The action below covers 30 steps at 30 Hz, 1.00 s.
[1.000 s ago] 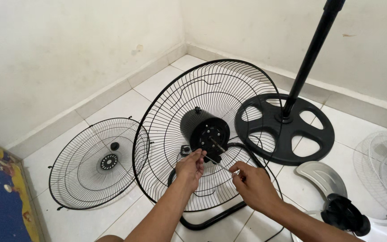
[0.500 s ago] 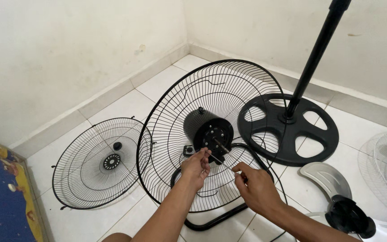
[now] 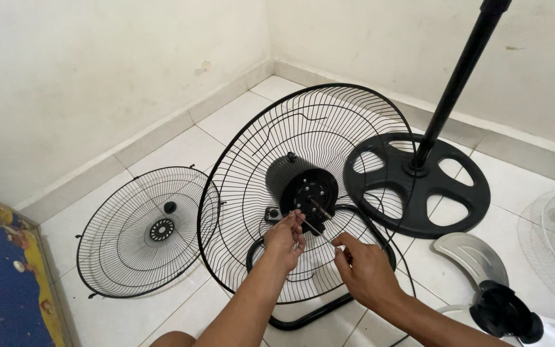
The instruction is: The person assembles a standing fan by attaching the motor housing to the stand, securing the fan blades, and fastening the front wire cage. They use a screwdriver to tighten screws on the motor and cage, then briefly inspect a separate white fan before returning to the black fan.
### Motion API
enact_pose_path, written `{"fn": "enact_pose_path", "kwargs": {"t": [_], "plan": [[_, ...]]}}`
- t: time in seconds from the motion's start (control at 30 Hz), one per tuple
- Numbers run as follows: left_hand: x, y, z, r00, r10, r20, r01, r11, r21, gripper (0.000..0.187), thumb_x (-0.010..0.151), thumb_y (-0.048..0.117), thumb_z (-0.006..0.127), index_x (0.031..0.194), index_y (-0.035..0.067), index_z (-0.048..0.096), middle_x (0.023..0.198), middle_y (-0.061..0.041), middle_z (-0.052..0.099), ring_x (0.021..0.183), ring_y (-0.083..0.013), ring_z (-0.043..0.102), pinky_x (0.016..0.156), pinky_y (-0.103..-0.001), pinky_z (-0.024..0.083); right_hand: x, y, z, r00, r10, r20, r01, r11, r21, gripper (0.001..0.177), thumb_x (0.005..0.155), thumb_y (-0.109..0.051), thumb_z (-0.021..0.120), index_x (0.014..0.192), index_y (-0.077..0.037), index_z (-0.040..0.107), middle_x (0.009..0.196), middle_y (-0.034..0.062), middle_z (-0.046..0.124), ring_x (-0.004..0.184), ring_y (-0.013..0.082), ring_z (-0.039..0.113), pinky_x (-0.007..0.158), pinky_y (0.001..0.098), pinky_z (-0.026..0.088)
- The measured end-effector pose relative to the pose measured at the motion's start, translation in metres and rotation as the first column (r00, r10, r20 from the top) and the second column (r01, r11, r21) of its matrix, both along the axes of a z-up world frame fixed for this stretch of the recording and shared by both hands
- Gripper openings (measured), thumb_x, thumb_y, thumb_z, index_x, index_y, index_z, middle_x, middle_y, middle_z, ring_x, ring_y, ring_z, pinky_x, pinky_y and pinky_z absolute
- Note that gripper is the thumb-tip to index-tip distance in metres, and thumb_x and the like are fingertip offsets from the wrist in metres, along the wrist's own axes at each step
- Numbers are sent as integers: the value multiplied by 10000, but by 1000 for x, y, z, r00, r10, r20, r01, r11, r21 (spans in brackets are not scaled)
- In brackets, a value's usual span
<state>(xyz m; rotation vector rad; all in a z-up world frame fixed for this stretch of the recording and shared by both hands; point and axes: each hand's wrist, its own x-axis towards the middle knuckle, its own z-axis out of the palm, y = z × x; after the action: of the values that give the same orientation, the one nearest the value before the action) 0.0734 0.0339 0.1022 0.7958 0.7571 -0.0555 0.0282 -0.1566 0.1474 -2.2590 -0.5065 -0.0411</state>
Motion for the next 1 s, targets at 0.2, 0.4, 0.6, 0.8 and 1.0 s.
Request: {"fn": "enact_pose_path", "kwargs": {"t": [0.2, 0.4, 0.6, 0.8, 1.0], "plan": [[3, -1, -5, 999, 28, -18, -28, 1000, 10, 166, 1020, 251, 619, 1032, 141, 743, 910, 74, 713, 658, -30, 506, 645, -213, 446, -3, 4, -4, 999, 16, 30, -15, 1000, -21, 153, 916, -124, 611, 1015, -27, 675, 521, 134, 660, 388, 266, 599, 427, 414, 451], [4, -3, -8, 997, 64, -44, -64, 998, 3, 178, 1021, 276, 607, 1012, 160, 742, 893, 83, 712, 656, -27, 504, 647, -210, 451, -3, 6, -5, 998, 49, 51, -47, 998, -34, 148, 917, -109, 602, 1019, -19, 662, 496, 121, 640, 373, 269, 593, 415, 415, 449], [5, -3, -4, 997, 71, -32, -72, 997, -6, 176, 1022, 281, 614, 1000, 155, 736, 887, 81, 715, 645, -29, 505, 625, -203, 438, -1, 8, -4, 989, 79, 123, -77, 997, -23, 143, 922, -102, 605, 1018, -12, 660, 476, 108, 618, 356, 242, 558, 392, 400, 426], [1, -3, 1, 998, 51, -44, -49, 997, 53, 206, 1028, 296, 599, 997, 151, 741, 874, 77, 708, 647, -38, 501, 616, -211, 443, 0, 11, -6, 993, 11, -122, -19, 998, -67, 201, 947, -135, 581, 1114, -59, 666, 504, 94, 653, 347, 198, 527, 395, 400, 393], [0, -1, -1, 998, 44, -33, -42, 998, 51, 174, 1023, 267, 602, 985, 158, 732, 878, 83, 716, 666, -33, 523, 626, -206, 437, 5, 13, -4, 914, 2, -406, 69, 985, 161, 218, 954, -159, 553, 1083, -48, 688, 593, 74, 737, 422, 93, 515, 440, 314, 376]]}}
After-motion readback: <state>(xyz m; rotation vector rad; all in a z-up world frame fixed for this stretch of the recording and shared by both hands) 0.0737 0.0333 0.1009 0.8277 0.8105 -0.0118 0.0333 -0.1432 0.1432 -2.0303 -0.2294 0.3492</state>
